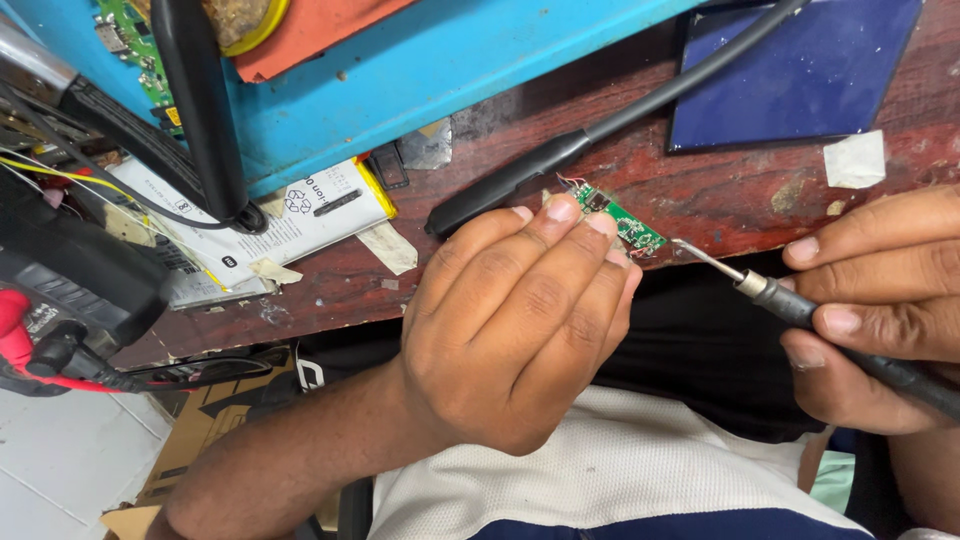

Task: The person twists the ends of a wire between their fingers, then holds a small green circuit board against the workbench edge and solders its contacts with a soldering iron, repositioning the board as they work. They then handle the wire again and set the board on the cluttered workbench.

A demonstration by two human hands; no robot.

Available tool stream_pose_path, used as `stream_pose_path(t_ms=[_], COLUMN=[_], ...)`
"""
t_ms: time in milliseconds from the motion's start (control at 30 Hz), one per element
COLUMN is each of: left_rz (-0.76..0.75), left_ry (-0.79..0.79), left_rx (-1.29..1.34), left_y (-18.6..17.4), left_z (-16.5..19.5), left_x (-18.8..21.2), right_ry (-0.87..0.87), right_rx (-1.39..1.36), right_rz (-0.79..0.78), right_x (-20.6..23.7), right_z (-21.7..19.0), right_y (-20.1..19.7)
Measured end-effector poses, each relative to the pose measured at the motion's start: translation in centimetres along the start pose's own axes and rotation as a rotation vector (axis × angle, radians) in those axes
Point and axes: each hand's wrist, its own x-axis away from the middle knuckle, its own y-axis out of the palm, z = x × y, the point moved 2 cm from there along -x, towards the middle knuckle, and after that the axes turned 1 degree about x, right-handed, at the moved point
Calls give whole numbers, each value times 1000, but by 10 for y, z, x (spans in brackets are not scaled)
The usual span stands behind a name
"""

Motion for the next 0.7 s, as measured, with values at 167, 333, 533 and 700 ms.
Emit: stream_pose_path(t_ms=[167,333,533,700], left_rz=[20,23,21,44], left_ry=[-4,18,98,170], left_rx=[-38,-48,-142,-200], left_y=[0,-1,2,6], left_z=[0,0,-2,-4], left_x=[-1,-1,2,6], right_ry=[32,13,-47,-17], right_rx=[8,2,3,-7], right_rz=[0,12,-18,23], right_x=[-1,-4,-9,-3], right_z=[-2,-2,0,1], right_y=[0,2,-1,0])
